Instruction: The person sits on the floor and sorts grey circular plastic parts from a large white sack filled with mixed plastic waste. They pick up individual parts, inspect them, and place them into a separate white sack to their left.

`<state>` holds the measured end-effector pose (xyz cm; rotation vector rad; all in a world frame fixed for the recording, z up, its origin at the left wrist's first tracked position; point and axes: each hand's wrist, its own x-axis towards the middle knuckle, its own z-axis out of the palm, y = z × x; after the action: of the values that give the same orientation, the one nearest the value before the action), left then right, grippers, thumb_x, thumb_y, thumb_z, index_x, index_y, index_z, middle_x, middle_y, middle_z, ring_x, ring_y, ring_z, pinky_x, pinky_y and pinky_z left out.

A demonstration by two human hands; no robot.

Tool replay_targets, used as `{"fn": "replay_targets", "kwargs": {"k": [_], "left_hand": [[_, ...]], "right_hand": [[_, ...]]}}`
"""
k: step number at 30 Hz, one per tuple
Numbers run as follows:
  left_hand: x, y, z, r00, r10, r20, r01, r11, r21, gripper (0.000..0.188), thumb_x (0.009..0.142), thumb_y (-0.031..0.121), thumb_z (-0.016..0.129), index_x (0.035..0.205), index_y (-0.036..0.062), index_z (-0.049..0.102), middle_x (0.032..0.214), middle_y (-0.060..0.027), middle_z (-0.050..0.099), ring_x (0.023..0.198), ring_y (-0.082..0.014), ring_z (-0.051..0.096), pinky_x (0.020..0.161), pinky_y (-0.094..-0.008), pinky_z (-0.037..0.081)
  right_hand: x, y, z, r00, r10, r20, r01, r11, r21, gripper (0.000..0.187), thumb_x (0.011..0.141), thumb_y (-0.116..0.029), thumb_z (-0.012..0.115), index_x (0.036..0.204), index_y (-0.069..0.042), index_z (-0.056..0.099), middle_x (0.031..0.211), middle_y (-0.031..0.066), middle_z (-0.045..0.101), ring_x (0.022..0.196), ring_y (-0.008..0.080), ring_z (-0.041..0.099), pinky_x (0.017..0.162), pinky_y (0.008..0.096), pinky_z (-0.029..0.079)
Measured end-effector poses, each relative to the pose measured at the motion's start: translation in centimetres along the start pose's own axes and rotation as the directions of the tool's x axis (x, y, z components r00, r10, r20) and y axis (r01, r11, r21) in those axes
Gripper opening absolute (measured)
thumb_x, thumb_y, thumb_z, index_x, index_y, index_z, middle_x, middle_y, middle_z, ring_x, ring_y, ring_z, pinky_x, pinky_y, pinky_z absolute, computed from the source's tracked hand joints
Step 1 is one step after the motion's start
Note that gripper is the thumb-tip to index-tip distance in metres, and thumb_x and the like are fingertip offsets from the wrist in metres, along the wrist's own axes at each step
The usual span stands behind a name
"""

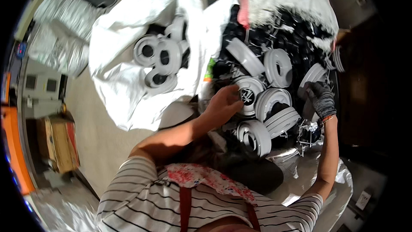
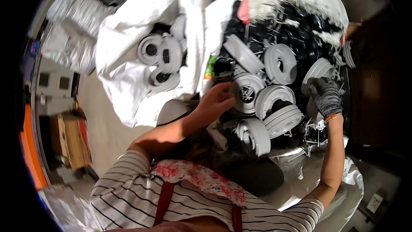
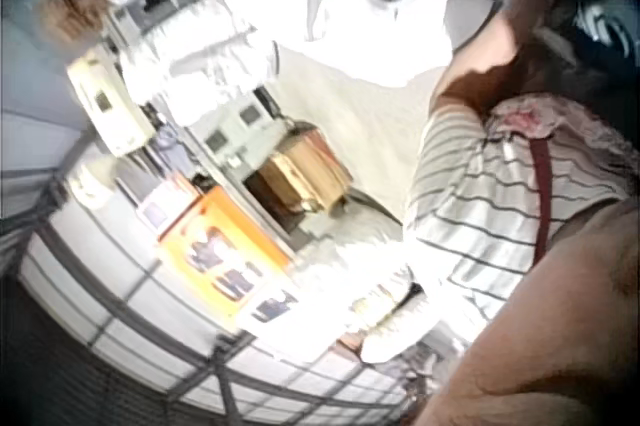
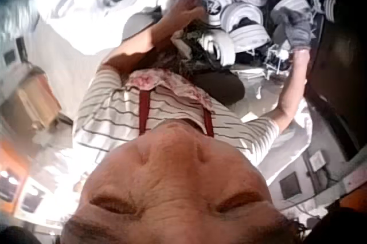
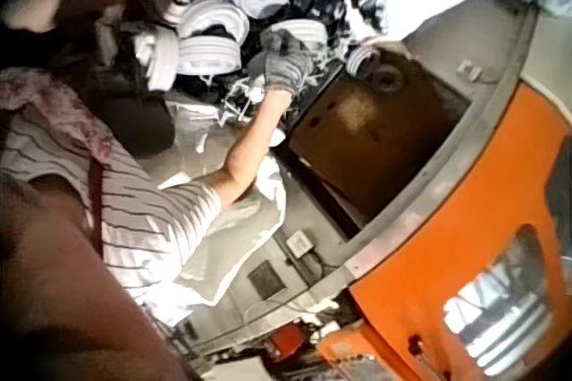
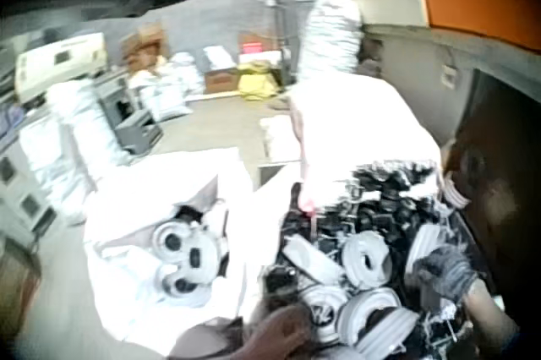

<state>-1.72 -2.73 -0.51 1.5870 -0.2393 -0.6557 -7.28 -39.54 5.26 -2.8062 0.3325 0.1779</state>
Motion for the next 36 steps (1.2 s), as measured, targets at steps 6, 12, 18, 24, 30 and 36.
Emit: {"fn": "replay_targets", "kwargs": {"k": [6,12,18,24,30,36], "left_hand": [[-3.1,3.7,-13.2,0.867,0.206,-0.453,-0.316,0.931,-0.181,0.049,0.081,0.014,0.066,0.124,0.0008,0.046,0.112,-0.0127,0.056,0.093,-0.0166,0.056,0.078,-0.0305,0.046],[-3.6,4.2,-34.5,0.352,0.41,-0.842,0.643,0.548,0.535,0.11,0.066,0.049,0.073,0.14,-0.0093,0.015,0.142,-0.035,0.019,0.136,-0.044,0.014,0.109,-0.0502,0.016],[-3.4,-2.7,-44.2,0.458,0.096,-0.884,0.775,0.443,0.45,0.118,0.063,0.053,0.076,0.137,-0.0138,0.013,0.121,-0.0284,0.051,0.118,-0.0416,0.042,0.099,-0.0461,0.036],[-0.2,-11.6,-55.6,0.552,0.204,-0.809,0.73,0.35,0.587,0.035,0.082,0.033,0.054,0.081,0.0019,0.069,0.091,-0.0204,0.066,0.088,-0.035,0.063,0.08,-0.0445,0.048],[-2.7,5.3,-64.6,0.566,0.379,-0.732,0.675,0.297,0.676,0.047,0.081,0.044,0.057,0.087,-0.0019,0.067,0.088,-0.0244,0.064,0.086,-0.0387,0.063,0.077,-0.0448,0.049],[-5.9,5.0,-57.1,0.53,0.632,-0.566,0.813,-0.189,0.551,0.092,0.071,0.049,0.072,0.133,-0.006,0.035,0.125,-0.0297,0.048,0.111,-0.0423,0.051,0.093,-0.0413,0.043]], "right_hand": [[-0.6,-17.5,1.9,0.96,-0.25,-0.122,0.252,0.968,-0.002,0.05,0.078,-0.03,0.07,0.116,0.0,0.057,0.117,0.0229,0.057,0.111,0.0347,0.054,0.095,0.0386,0.043],[5.3,-31.8,14.6,0.934,-0.076,0.35,-0.191,0.721,0.666,0.078,0.071,-0.047,0.073,0.117,0.01,0.049,0.092,0.0176,0.061,0.083,0.0257,0.059,0.069,0.0383,0.05],[11.7,-39.0,24.0,0.919,0.383,0.092,-0.385,0.822,0.42,0.107,0.06,-0.052,0.074,0.128,0.016,0.028,0.115,0.0318,0.054,0.109,0.0386,0.055,0.092,0.0373,0.045],[18.5,-41.4,28.3,0.969,0.163,-0.185,-0.05,0.866,0.498,0.049,0.068,-0.027,0.063,0.104,0.005,0.055,0.095,0.0261,0.059,0.092,0.037,0.058,0.08,0.0397,0.046],[22.1,-51.9,17.1,0.733,-0.605,-0.31,0.485,0.785,-0.385,0.013,0.08,-0.015,0.05,0.08,-0.014,0.063,0.073,0.0091,0.063,0.067,0.024,0.061,0.059,0.0416,0.045],[21.4,-42.0,11.8,0.875,-0.454,-0.171,0.373,0.855,-0.362,0.017,0.082,-0.018,0.051,0.092,-0.017,0.064,0.084,0.0038,0.066,0.081,0.0234,0.063,0.073,0.0427,0.047]]}}
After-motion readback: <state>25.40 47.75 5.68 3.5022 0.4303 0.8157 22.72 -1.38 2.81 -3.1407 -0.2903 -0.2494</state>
